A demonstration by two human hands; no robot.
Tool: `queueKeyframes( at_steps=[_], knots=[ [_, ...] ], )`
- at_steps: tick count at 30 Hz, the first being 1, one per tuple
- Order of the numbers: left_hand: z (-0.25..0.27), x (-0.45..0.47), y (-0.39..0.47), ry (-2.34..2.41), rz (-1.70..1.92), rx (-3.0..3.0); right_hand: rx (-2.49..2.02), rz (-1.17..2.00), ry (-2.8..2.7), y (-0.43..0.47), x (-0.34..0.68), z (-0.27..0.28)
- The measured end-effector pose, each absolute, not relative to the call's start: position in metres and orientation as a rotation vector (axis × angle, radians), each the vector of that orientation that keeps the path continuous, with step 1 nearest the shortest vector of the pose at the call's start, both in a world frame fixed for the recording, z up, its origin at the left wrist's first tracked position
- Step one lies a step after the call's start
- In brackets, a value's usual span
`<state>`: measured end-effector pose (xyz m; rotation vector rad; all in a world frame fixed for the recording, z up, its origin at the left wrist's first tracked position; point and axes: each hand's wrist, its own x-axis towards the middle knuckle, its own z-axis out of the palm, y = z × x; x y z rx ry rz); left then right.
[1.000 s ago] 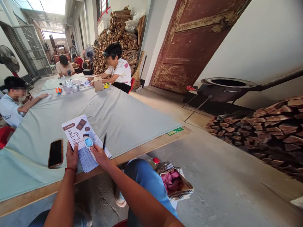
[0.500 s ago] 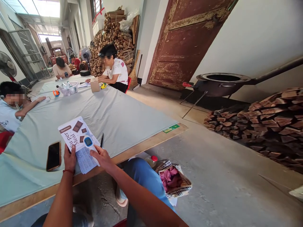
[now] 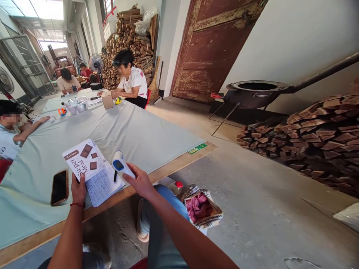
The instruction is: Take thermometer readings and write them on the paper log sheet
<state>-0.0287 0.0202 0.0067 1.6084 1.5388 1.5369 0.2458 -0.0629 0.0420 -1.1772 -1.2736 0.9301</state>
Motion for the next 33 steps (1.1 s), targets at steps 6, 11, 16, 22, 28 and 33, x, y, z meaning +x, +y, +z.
queueKeyframes(
  at_steps=[6,11,16,22,28,33],
  knots=[
    [0.006,-0.028,0.018,1.544,1.524,1.585,-2.103,0.314,-1.580,-0.024,0.305,0.029],
    [0.008,-0.024,0.014,1.524,1.548,1.584,-2.337,0.186,-1.667,-0.010,0.323,0.026],
    [0.008,-0.022,0.013,1.471,1.556,1.570,-2.078,-0.011,-1.887,0.005,0.288,0.020],
    [0.005,-0.022,0.012,1.458,1.551,1.549,-1.574,0.090,-2.445,0.026,0.239,0.016],
    [0.001,-0.021,0.012,1.496,1.536,1.507,-1.567,0.171,-2.532,0.026,0.265,0.024],
    [-0.002,-0.016,0.009,1.462,1.543,1.465,-1.475,0.510,-1.795,0.014,0.276,0.016]
  ],
)
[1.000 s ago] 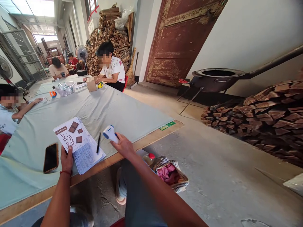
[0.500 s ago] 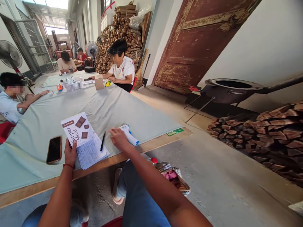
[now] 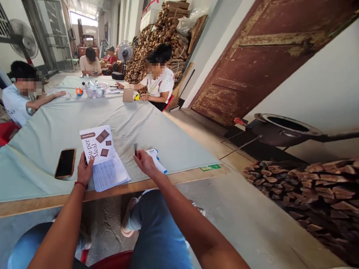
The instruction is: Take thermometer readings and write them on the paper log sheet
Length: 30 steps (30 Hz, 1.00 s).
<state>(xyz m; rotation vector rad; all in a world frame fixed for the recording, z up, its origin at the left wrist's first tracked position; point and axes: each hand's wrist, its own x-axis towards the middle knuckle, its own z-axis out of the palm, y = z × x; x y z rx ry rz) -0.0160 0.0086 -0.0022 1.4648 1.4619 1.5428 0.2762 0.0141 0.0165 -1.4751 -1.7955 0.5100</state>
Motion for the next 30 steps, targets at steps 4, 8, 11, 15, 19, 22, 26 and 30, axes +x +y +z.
queueKeyframes(
  at_steps=[4,8,11,15,19,22,26,30],
  knots=[
    [-0.003,-0.014,0.005,1.446,1.520,1.496,-1.128,0.958,-1.203,0.006,0.248,0.005],
    [-0.003,-0.014,0.003,1.461,1.509,1.505,-1.068,1.126,-1.141,0.003,0.218,-0.007],
    [-0.003,-0.015,0.004,1.449,1.509,1.518,-1.171,1.098,-1.141,0.005,0.207,-0.015],
    [-0.003,-0.015,0.005,1.438,1.518,1.530,-1.214,1.025,-1.225,0.008,0.203,-0.022],
    [-0.002,-0.014,0.004,1.431,1.537,1.530,-1.270,0.905,-1.240,0.010,0.200,-0.028],
    [-0.001,-0.013,0.004,1.447,1.539,1.542,-1.294,0.871,-1.274,0.010,0.201,-0.033],
    [0.000,-0.013,0.004,1.420,1.536,1.541,-1.335,0.834,-1.332,0.011,0.201,-0.038],
    [0.001,-0.013,0.004,1.444,1.551,1.560,-1.373,0.795,-1.373,0.013,0.200,-0.041]
  ],
)
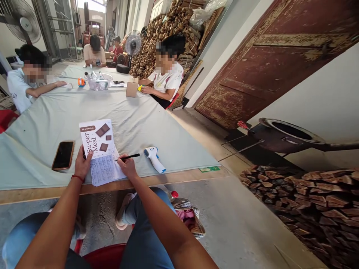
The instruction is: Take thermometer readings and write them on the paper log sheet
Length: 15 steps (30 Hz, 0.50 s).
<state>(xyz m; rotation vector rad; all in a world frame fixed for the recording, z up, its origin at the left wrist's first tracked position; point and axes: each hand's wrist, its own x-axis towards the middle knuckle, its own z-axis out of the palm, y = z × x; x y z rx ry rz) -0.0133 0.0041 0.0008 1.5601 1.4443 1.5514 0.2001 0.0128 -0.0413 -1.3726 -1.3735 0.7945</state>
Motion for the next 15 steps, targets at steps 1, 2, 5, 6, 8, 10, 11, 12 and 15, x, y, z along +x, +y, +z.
queueKeyframes(
  at_steps=[1,2,5,6,8,10,11,12,15],
  knots=[
    [0.0011,-0.0133,0.0041,1.452,1.552,1.567,-1.378,0.789,-1.388,0.0133,0.2004,-0.0417],
    [0.0016,-0.0133,0.0039,1.456,1.553,1.571,-1.383,0.785,-1.403,0.0137,0.2008,-0.0419],
    [0.0037,-0.0127,0.0029,1.467,1.551,1.564,-1.395,0.772,-1.437,0.0142,0.2025,-0.0420],
    [0.0046,-0.0125,0.0024,1.470,1.549,1.562,-1.398,0.769,-1.441,0.0141,0.2030,-0.0419],
    [0.0061,-0.0120,0.0016,1.472,1.541,1.558,-1.399,0.769,-1.445,0.0138,0.2036,-0.0413],
    [0.0072,-0.0116,0.0011,1.473,1.535,1.552,-1.396,0.776,-1.450,0.0134,0.2036,-0.0405],
    [0.0076,-0.0115,0.0011,1.472,1.533,1.548,-1.395,0.779,-1.451,0.0132,0.2035,-0.0400],
    [0.0079,-0.0115,0.0011,1.472,1.532,1.544,-1.396,0.782,-1.449,0.0130,0.2033,-0.0395],
    [0.0083,-0.0113,0.0014,1.469,1.537,1.536,-1.399,0.796,-1.421,0.0124,0.2027,-0.0378]
  ],
)
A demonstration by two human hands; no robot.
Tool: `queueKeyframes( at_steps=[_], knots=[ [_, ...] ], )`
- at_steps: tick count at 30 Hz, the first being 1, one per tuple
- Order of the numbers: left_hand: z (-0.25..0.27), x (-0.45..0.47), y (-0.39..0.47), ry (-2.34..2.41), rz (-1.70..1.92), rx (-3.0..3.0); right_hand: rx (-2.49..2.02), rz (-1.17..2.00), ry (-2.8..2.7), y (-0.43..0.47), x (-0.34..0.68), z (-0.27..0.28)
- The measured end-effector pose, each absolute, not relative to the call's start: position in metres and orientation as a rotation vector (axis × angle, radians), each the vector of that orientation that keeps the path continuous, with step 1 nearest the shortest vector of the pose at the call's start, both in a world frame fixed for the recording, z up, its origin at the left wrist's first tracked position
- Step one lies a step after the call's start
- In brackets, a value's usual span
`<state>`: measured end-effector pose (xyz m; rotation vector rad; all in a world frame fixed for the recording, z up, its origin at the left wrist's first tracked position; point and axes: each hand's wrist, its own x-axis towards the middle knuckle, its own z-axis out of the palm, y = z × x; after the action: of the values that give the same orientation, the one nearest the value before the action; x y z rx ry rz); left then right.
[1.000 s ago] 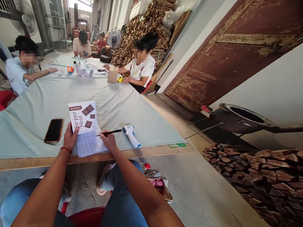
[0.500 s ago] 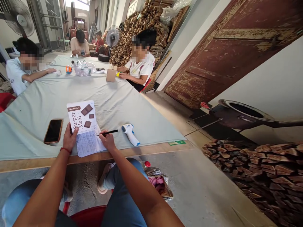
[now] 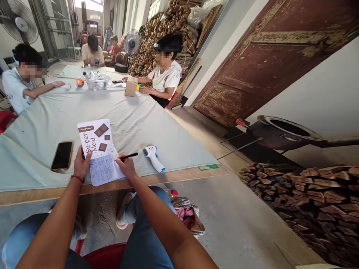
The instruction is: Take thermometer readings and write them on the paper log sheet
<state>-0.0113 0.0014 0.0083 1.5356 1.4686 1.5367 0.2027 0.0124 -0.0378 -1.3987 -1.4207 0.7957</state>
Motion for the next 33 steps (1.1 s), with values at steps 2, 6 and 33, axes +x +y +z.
queueKeyframes(
  at_steps=[2,6,33],
  knots=[
    [0.0085,-0.0111,0.0015,1.465,1.538,1.535,-1.391,0.803,-1.403,0.0119,0.2024,-0.0365],
    [0.0078,-0.0109,0.0017,1.455,1.544,1.531,-1.390,0.803,-1.412,0.0108,0.2023,-0.0339],
    [0.0037,-0.0124,0.0031,1.466,1.553,1.492,-1.413,0.744,-1.382,0.0096,0.2002,-0.0310]
  ],
)
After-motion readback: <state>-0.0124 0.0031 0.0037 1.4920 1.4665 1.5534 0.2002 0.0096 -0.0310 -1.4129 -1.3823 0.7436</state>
